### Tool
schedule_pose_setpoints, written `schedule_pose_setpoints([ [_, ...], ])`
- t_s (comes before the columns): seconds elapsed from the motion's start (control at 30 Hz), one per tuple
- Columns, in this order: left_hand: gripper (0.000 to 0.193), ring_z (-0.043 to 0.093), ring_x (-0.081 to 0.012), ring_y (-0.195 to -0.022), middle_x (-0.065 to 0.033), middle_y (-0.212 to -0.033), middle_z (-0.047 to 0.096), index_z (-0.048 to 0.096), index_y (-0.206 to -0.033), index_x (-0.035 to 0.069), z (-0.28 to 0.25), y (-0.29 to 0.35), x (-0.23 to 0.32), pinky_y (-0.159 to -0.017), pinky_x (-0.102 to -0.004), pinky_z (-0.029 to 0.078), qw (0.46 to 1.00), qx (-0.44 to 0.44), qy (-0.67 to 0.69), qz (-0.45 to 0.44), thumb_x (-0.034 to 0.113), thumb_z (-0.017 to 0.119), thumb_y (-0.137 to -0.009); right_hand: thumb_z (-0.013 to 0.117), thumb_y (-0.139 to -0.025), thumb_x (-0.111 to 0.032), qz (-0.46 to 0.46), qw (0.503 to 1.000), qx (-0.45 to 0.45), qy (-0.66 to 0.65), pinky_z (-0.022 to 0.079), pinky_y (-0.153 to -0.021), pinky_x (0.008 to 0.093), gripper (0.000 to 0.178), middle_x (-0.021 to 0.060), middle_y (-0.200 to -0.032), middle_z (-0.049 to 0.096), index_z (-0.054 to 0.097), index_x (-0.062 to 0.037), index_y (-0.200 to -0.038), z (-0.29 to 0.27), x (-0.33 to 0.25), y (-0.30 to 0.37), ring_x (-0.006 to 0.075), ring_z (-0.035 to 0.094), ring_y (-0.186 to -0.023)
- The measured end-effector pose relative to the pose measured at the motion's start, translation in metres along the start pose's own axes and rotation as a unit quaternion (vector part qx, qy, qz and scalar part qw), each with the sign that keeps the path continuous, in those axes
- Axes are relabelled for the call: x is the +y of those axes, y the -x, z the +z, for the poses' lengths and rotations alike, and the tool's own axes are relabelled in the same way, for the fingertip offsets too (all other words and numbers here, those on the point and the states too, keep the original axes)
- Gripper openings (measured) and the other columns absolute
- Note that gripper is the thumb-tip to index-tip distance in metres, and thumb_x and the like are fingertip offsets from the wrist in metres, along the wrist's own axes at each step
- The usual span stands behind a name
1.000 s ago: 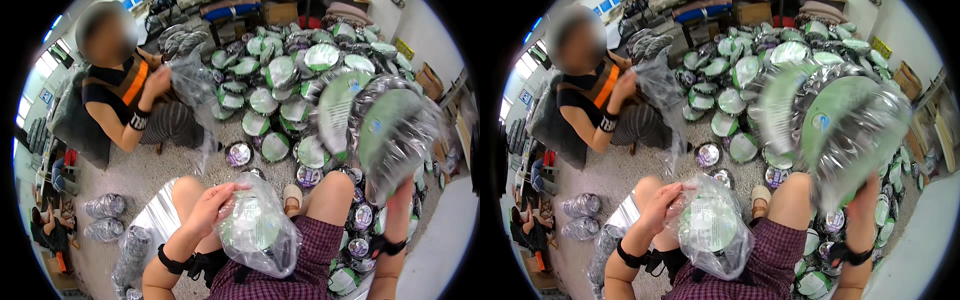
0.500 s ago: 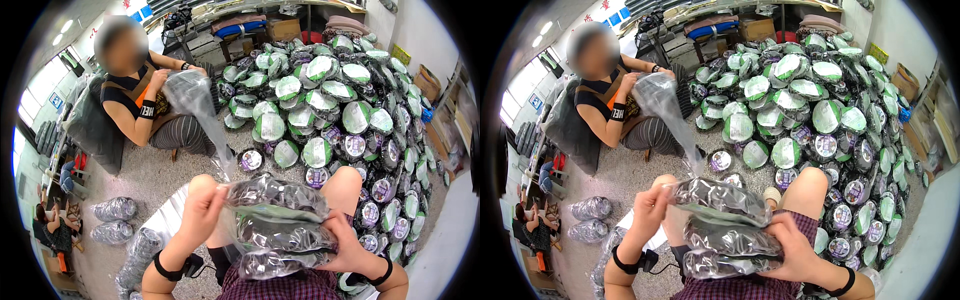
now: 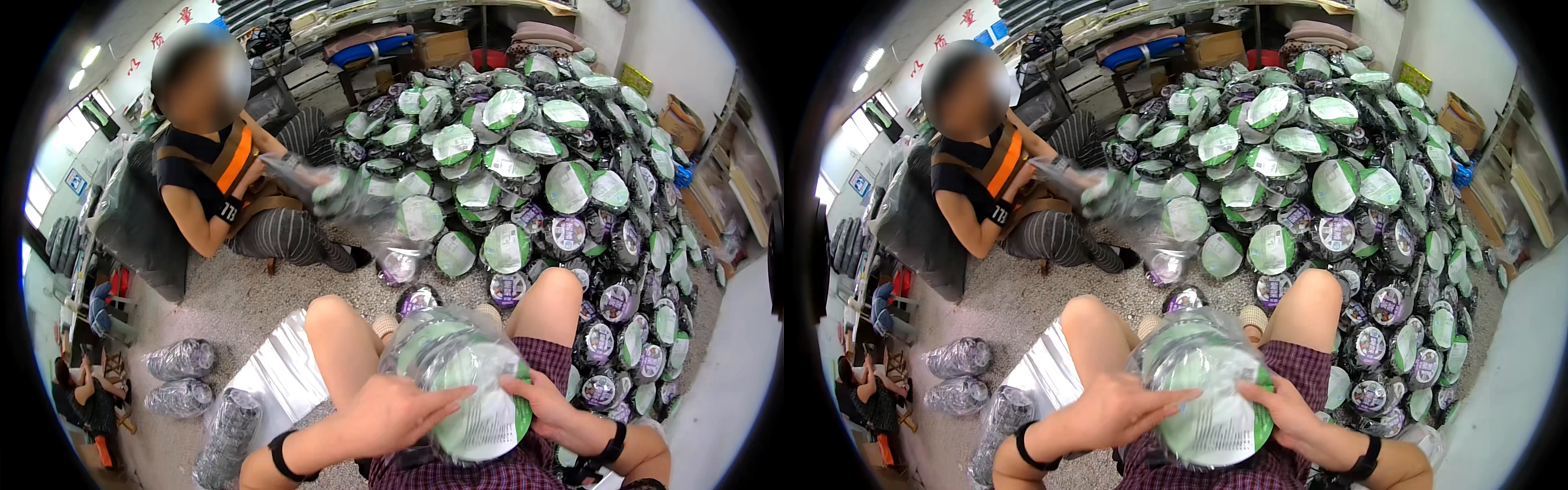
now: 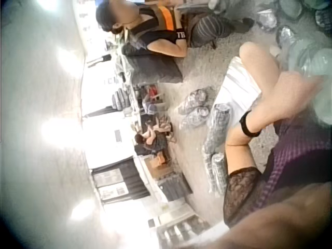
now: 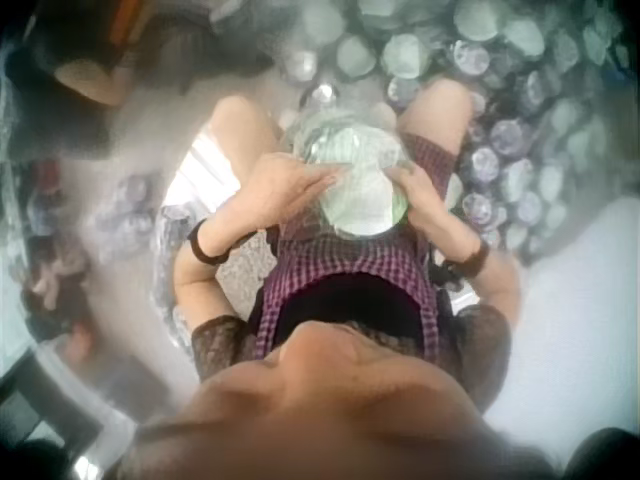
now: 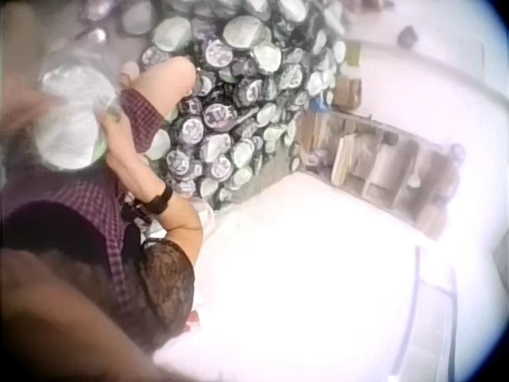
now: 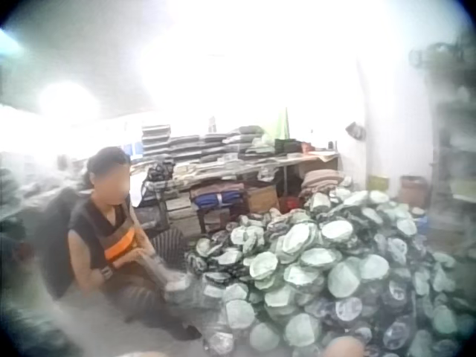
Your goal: The person picks up packaged circular items from a large pile on the floor and places them into long clear plastic bags.
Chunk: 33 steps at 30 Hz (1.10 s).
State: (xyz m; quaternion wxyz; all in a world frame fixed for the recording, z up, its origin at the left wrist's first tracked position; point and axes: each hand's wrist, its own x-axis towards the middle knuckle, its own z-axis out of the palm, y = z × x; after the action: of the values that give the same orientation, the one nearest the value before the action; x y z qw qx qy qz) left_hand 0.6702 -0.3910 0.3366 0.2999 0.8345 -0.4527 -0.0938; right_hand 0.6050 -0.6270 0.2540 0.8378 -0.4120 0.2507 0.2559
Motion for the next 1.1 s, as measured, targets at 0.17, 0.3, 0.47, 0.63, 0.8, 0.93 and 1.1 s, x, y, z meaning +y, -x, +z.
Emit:
schedule_pose_setpoints([
  [0.17, 0.035, 0.056, -0.0217, -0.046, -0.0085, -0.055, 0.054, 0.056, -0.120, 0.006, 0.031, -0.013, 0.035, -0.045, -0.0347, 0.045, 0.997, 0.032, 0.040, -0.062, 0.017, 0.059, -0.087, 0.055, -0.092, -0.012, -0.095, 0.992, 0.053, -0.061, 0.049, -0.088, 0.0352, 0.043, 0.0138, -0.117, 0.056, 0.039, 0.0013, -0.129, 0.024, 0.044, -0.049, 0.0232, 0.057, -0.105],
  [0.3, 0.037, 0.063, -0.0199, -0.070, -0.0092, -0.079, 0.064, 0.052, -0.122, 0.004, -0.007, -0.019, -0.016, -0.062, -0.0349, 0.050, 0.736, 0.266, 0.563, -0.266, 0.026, 0.053, -0.092, 0.057, -0.091, -0.020, -0.192, 0.972, -0.070, 0.115, 0.040, -0.098, 0.0359, 0.059, 0.0167, -0.129, 0.045, 0.027, 0.0022, -0.137, 0.019, 0.012, -0.054, 0.0248, 0.047, -0.117],
  [0.47, 0.042, 0.031, 0.0000, -0.040, 0.0082, -0.049, 0.035, 0.047, -0.128, 0.002, -0.074, -0.004, -0.017, -0.041, -0.0146, 0.024, 0.642, 0.351, 0.659, -0.176, 0.031, 0.041, -0.099, 0.064, -0.081, -0.023, -0.489, 0.293, -0.107, 0.814, 0.040, -0.100, 0.0385, 0.026, 0.0079, -0.086, 0.060, 0.060, -0.0032, -0.098, 0.020, -0.092, 0.007, 0.0187, 0.060, -0.088],
  [0.63, 0.040, 0.027, 0.0001, -0.039, 0.0090, -0.046, 0.032, 0.047, -0.128, -0.003, -0.104, -0.010, 0.026, -0.038, -0.0183, 0.019, 0.728, 0.375, 0.571, -0.062, 0.023, 0.036, -0.101, 0.065, -0.073, -0.016, -0.734, 0.322, -0.120, 0.586, 0.048, -0.082, 0.0334, 0.011, -0.0014, -0.067, 0.049, 0.056, -0.0106, -0.073, 0.057, -0.114, 0.030, 0.0112, 0.054, -0.062],
  [0.8, 0.040, 0.029, 0.0027, -0.046, 0.0114, -0.054, 0.040, 0.061, -0.112, -0.008, -0.093, -0.023, 0.050, -0.044, -0.0179, 0.018, 0.906, 0.331, 0.208, -0.161, 0.025, 0.042, -0.099, 0.053, -0.078, -0.017, -0.811, 0.272, -0.235, 0.461, 0.045, -0.083, 0.0330, 0.011, -0.0001, -0.064, 0.041, 0.050, -0.0079, -0.072, 0.089, -0.113, 0.073, 0.0153, 0.049, -0.060],
  [0.93, 0.027, 0.045, -0.0137, -0.045, -0.0043, -0.055, 0.053, 0.065, -0.111, 0.008, -0.040, -0.056, 0.018, -0.047, -0.0261, 0.036, 0.991, 0.079, -0.003, -0.108, 0.011, 0.056, -0.086, 0.051, -0.079, -0.018, -0.725, 0.441, -0.343, 0.403, 0.042, -0.076, 0.0324, 0.012, 0.0065, -0.072, 0.046, 0.053, -0.0058, -0.080, 0.075, -0.075, 0.021, 0.0211, 0.050, -0.072],
  [1.1, 0.033, 0.056, -0.0233, -0.049, -0.0116, -0.058, 0.058, 0.064, -0.116, 0.014, 0.044, -0.062, -0.045, -0.050, -0.0332, 0.046, 0.996, 0.007, 0.061, -0.062, 0.011, 0.060, -0.084, 0.054, -0.086, -0.036, -0.649, 0.471, -0.285, 0.524, 0.041, -0.097, 0.0472, 0.037, 0.0128, -0.114, 0.055, 0.055, -0.0036, -0.104, 0.008, -0.080, -0.014, 0.0301, 0.052, -0.114],
])
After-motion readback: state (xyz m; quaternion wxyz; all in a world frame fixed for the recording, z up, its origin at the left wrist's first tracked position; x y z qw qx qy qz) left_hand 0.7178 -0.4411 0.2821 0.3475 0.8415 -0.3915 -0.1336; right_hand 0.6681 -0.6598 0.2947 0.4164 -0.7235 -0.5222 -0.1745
